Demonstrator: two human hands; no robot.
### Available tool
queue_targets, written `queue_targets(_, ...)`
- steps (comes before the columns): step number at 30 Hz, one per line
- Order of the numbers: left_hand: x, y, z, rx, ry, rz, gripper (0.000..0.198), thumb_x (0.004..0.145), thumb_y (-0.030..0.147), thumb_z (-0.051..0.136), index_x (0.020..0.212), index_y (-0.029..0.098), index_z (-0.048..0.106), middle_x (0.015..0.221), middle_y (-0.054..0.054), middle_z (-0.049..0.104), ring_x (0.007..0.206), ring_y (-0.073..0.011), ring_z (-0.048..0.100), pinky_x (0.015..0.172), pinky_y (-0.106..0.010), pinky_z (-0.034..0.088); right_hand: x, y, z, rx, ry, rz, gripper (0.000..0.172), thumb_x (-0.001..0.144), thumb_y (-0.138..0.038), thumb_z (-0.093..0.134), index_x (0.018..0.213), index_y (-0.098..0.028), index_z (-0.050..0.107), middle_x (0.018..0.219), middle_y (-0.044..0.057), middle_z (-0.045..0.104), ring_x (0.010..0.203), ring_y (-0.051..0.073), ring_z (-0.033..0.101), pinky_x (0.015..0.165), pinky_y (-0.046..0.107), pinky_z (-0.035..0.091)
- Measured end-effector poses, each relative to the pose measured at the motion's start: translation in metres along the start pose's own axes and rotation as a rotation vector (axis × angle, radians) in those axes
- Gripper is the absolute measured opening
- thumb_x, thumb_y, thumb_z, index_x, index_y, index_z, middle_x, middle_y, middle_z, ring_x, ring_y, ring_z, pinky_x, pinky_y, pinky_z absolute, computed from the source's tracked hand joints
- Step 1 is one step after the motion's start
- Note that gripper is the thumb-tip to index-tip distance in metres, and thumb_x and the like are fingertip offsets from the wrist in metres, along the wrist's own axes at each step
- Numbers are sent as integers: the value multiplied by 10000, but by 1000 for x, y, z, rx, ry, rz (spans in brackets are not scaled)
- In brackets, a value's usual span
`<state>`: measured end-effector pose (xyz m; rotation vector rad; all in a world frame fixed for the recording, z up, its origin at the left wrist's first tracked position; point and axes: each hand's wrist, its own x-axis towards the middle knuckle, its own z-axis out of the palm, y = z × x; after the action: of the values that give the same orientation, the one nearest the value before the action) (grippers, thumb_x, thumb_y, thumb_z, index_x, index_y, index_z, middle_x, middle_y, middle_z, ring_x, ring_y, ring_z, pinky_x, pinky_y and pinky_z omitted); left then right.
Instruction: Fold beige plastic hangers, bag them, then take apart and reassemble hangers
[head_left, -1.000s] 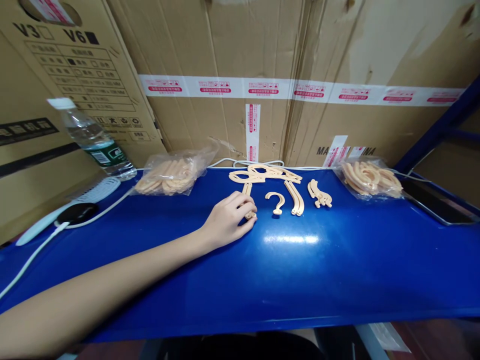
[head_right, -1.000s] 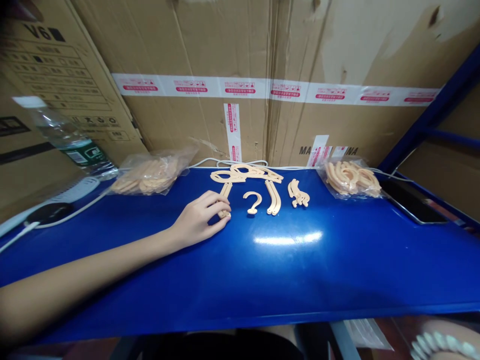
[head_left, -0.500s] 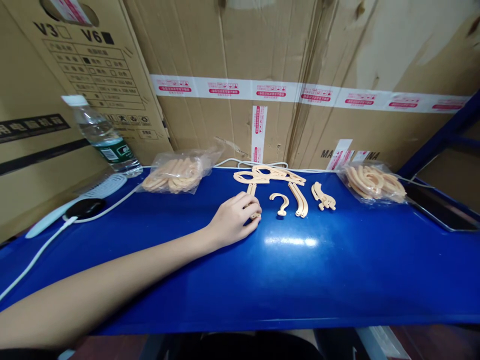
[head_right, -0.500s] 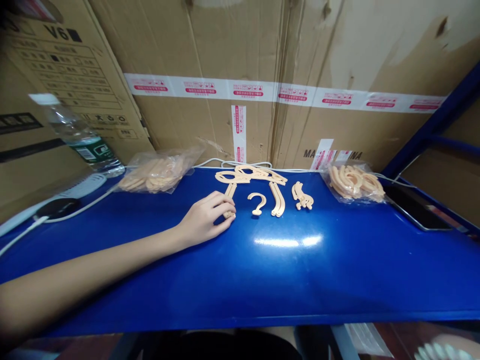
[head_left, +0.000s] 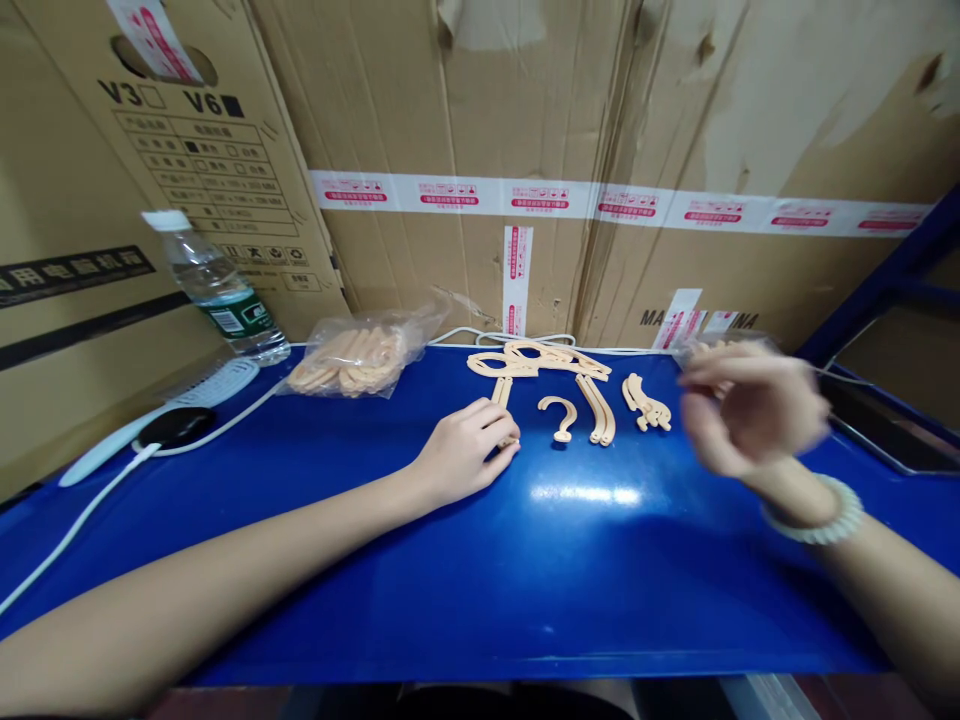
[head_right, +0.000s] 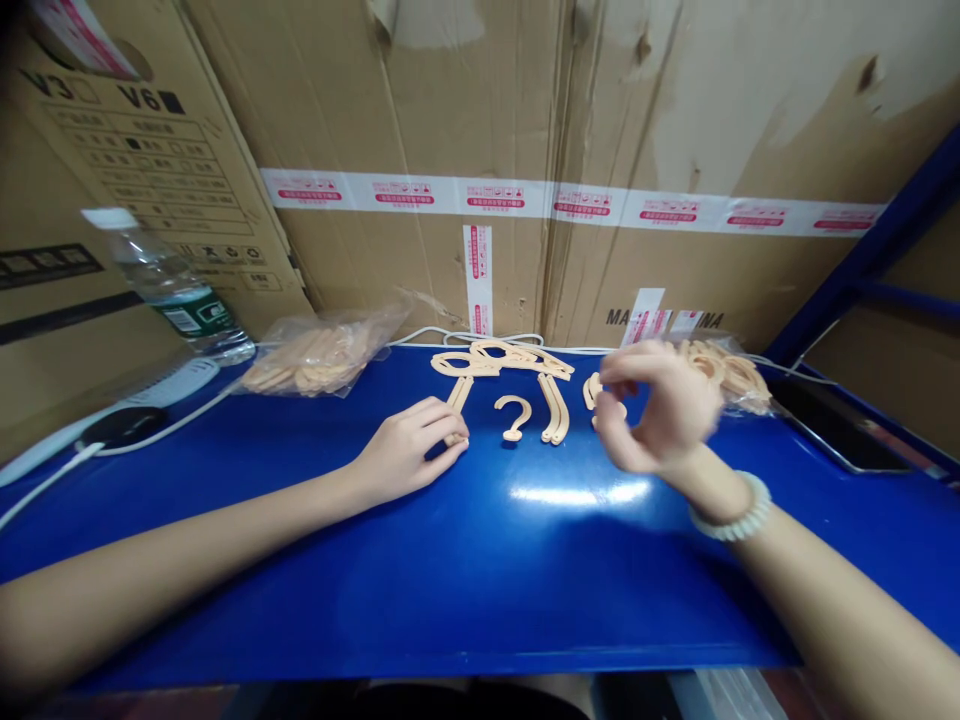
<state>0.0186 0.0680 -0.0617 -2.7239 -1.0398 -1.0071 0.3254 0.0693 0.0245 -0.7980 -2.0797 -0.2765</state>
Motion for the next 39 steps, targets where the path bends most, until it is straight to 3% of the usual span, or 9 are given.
queue_targets(2, 0, 1, 0, 6, 3, -6, 94, 946, 166, 566, 917, 186, 653, 938, -51, 702, 892, -213, 616, 813, -350, 529, -3, 14, 11, -8, -115, 12, 87, 938, -255, 554, 991, -230, 618, 765, 38, 648, 607, 176, 596, 588, 330, 496)
queue_targets(5, -1, 1, 1, 8, 7, -14, 98, 949, 159, 562, 904, 187, 645, 936, -48, 701, 887, -209, 613, 804, -343, 527, -7, 29, 23, -51, -353, 57, 152, 951, -246, 498, 1027, -197, 621, 796, 31, 668, 582, 149, 598, 567, 286, 465)
queue_targets(9, -1, 1, 1, 20, 23, -9, 94, 940, 152, 566, 905, 186, 645, 940, -47, 704, 895, -208, 621, 807, -341, 528, -10, 23, 28, -158, -614, -17, 182, 987, -263, 499, 1030, -183, 657, 905, 72, 688, 727, 192, 655, 634, 291, 462)
queue_targets(11, -1, 1, 1, 35, 29, 0, 93, 936, 153, 564, 909, 182, 648, 944, -47, 706, 895, -210, 626, 811, -346, 527, -11, 11, 31, -205, -674, -77, 199, 1002, -267, 501, 1047, -175, 672, 957, 98, 690, 850, 231, 667, 723, 323, 479)
queue_targets(17, -1, 3, 1, 85, 31, 4, 72, 927, 176, 581, 929, 179, 652, 975, -51, 712, 909, -217, 633, 824, -358, 524, -20, -17, 45, -267, -592, -233, 375, 1021, -303, 486, 1346, -148, 589, 1165, 167, 680, 1152, 358, 575, 956, 520, 423)
queue_targets(25, -1, 4, 2, 135, 20, 30, 100, 940, 173, 549, 923, 179, 647, 967, -53, 713, 878, -215, 632, 790, -357, 518, -20, -18, 63, -152, -639, -222, 349, 1036, -284, 466, 1328, -153, 607, 1258, 156, 662, 1222, 317, 539, 1076, 552, 367)
queue_targets(30, -2, 3, 2, 133, 20, 25, 99, 934, 159, 548, 910, 185, 640, 960, -51, 713, 876, -216, 631, 796, -352, 512, -11, -13, 50, -114, -614, -153, 408, 1045, -302, 449, 1403, -132, 544, 1226, 177, 659, 1152, 313, 586, 988, 494, 457)
queue_targets(35, -1, 4, 1, 128, 41, 34, 96, 926, 152, 554, 902, 182, 641, 944, -44, 713, 853, -211, 628, 763, -347, 508, -5, 10, 18, -77, -677, 17, 264, 1004, -226, 490, 1182, -170, 677, 987, 103, 731, 853, 233, 681, 736, 335, 507)
queue_targets(39, -1, 4, 1, 101, 62, 42, 103, 931, 153, 548, 902, 186, 641, 933, -44, 716, 847, -205, 631, 761, -343, 508, -8, 16, 17, -96, -750, 83, 189, 964, -211, 556, 1092, -208, 695, 930, 58, 744, 797, 215, 693, 689, 303, 480)
